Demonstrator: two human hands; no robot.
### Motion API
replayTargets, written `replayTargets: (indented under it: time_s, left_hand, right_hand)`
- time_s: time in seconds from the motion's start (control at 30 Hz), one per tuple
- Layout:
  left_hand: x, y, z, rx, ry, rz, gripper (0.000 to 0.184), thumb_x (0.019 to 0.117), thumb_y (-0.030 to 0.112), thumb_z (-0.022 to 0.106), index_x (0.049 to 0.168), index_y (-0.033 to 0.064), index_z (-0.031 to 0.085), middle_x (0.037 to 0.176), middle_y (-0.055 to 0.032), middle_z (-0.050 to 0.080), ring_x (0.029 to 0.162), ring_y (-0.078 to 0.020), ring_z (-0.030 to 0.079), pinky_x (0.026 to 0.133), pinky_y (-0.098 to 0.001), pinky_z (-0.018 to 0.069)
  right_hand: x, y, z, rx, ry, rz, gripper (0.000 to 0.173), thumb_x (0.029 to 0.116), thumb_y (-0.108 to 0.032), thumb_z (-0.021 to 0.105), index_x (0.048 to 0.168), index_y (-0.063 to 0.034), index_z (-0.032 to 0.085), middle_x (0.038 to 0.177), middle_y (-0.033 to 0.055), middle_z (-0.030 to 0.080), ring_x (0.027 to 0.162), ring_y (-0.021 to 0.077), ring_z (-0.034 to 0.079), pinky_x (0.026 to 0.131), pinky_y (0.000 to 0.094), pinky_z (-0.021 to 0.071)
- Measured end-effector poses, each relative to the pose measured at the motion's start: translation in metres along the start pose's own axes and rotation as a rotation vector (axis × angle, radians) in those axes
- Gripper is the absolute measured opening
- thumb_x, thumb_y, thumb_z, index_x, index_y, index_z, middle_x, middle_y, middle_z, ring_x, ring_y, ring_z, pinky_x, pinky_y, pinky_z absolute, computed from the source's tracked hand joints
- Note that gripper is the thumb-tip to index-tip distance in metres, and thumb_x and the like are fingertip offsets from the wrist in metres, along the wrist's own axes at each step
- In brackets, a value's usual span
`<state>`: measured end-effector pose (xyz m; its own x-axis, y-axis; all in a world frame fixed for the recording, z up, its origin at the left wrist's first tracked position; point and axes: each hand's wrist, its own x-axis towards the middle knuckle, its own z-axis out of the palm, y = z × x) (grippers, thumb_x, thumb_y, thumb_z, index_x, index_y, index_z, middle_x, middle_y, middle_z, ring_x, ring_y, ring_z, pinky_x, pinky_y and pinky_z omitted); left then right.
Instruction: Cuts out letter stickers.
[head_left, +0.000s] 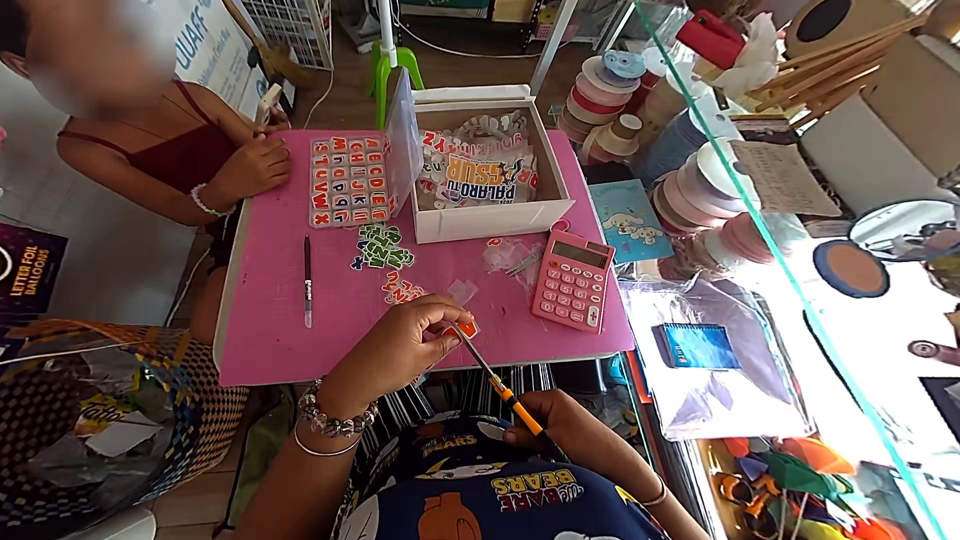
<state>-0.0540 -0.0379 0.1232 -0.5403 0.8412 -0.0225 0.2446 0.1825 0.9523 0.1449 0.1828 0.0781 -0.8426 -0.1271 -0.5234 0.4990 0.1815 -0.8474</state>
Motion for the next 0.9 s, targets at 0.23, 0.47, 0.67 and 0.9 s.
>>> replayTargets:
  time_s: [0.23, 0.47, 0.67, 0.9]
  left_hand:
    - [-0.001, 0.002, 0.0, -0.013, -0.001, -0.02, 0.022, 0.0954, 0.012, 0.068, 0.117, 0.0079, 0.072, 0.123, -0.0012, 0.066, 0.094, -0.0001, 0.065, 0.079, -0.0143, 0.0548]
    - [-0.006, -0.004, -0.001, -0.025, 0.024, -0.028, 0.025, 0.095, 0.013, 0.068, 0.119, 0.009, 0.072, 0.125, -0.0004, 0.066, 0.091, 0.0003, 0.064, 0.075, -0.0138, 0.054]
    - [-0.014, -0.023, -0.023, 0.172, 0.212, -0.264, 0.027, 0.0966, 0.007, 0.067, 0.123, 0.0095, 0.07, 0.129, -0.0055, 0.063, 0.094, -0.0084, 0.066, 0.079, -0.0251, 0.0562]
    - [0.001, -0.041, -0.025, 0.37, 0.219, -0.389, 0.027, 0.1003, 0.004, 0.061, 0.126, 0.0061, 0.068, 0.132, -0.0101, 0.062, 0.098, -0.0179, 0.066, 0.088, -0.0368, 0.0556]
  right_hand:
    - [-0.001, 0.0, 0.0, -0.023, 0.025, 0.007, 0.035, 0.0871, -0.039, 0.081, 0.073, -0.0133, 0.062, 0.055, -0.0098, 0.051, 0.049, -0.0027, 0.046, 0.047, 0.0159, 0.0367]
    - [0.001, 0.004, 0.001, -0.102, 0.019, 0.041, 0.036, 0.0875, -0.039, 0.08, 0.073, -0.0123, 0.061, 0.056, -0.0102, 0.05, 0.05, -0.0036, 0.045, 0.048, 0.0162, 0.0357]
    - [-0.001, 0.011, -0.004, -0.257, 0.002, 0.16, 0.043, 0.0873, -0.047, 0.079, 0.073, -0.011, 0.059, 0.058, -0.0083, 0.048, 0.052, 0.0002, 0.044, 0.051, 0.0213, 0.0361]
    - [0.001, 0.011, -0.002, -0.315, 0.027, 0.136, 0.046, 0.0855, -0.052, 0.077, 0.074, -0.0112, 0.06, 0.058, -0.0074, 0.048, 0.053, 0.0025, 0.044, 0.052, 0.0248, 0.0369]
